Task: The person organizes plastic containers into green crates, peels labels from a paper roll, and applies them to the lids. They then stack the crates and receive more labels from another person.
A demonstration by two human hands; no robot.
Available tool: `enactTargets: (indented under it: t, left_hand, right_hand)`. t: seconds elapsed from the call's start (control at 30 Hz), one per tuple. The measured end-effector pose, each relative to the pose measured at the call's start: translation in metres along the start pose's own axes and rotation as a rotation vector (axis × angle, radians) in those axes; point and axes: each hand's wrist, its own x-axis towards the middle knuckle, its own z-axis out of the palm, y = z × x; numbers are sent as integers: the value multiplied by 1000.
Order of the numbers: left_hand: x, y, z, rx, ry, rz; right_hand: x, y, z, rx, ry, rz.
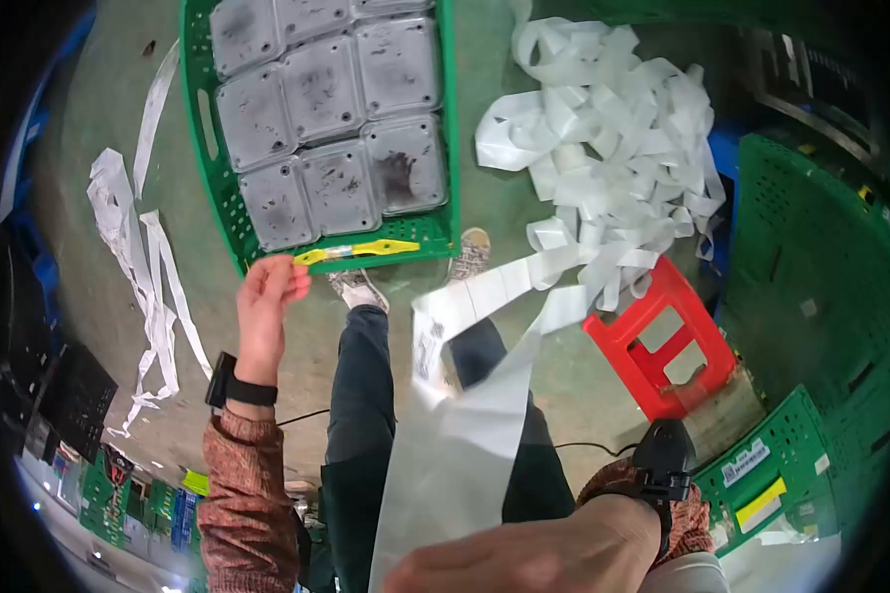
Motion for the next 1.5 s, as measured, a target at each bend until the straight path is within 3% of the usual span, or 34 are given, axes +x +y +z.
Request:
enactTargets:
  t: [0.1, 0.2, 0.3, 0.33, 0.43, 0.5, 0.57, 0.6, 0.7, 0.8, 0.97, 1.03, 1.2, 1.37, 1.4, 1.5]
  left_hand:
    - [56, -7, -25, 148, -29, 57]
    - [106, -18, -42, 230, 6, 74]
    - [151, -45, -62, 529, 162, 260]
    - [159, -50, -66, 805, 303, 317]
    - [166, -55, -64, 976, 439, 237]
    - [169, -61, -63, 948, 417, 182]
    - [173, -64, -58, 930, 394, 139]
    - [176, -69, -54, 921, 427, 210]
    - [184, -74, -45, 942, 491, 239]
    - [188, -77, -53, 1018, 527, 262]
    - [178, -71, -59, 1012, 447, 286]
    - [181, -76, -66, 915, 456, 307]
    - [147, -51, -56, 781, 430, 266]
    - [112, -41, -38, 944, 425, 581]
    - [107, -39, -40, 956, 449, 666]
    - [90, -27, -48, 978, 521, 868]
  right_hand:
    - [8, 18, 5, 61, 98, 31]
    - [11, 52, 16, 18, 245, -117]
    - [17, 68, 11, 44, 218, -83]
    - [19, 74, 5, 69, 171, -72]
    - [25, 109, -21, 288, 166, 123]
    - [26, 149, -49, 481, 208, 303]
    - [57, 196, -83, 47, 195, 483]
    - [62, 245, -111, -381, 80, 486]
    - [69, 372, -152, -1180, -204, 405]
    - [68, 423, -157, -1569, -259, 126]
    - [76, 441, -153, -1576, -89, 165]
    - [85, 440, -150, -1576, -77, 200]
    - [84, 444, -155, -1661, -164, 47]
    - [84, 442, -154, -1605, -268, 104]
    - [82, 444, -155, -1575, -245, 35]
    - [85, 444, -160, -1520, -411, 70]
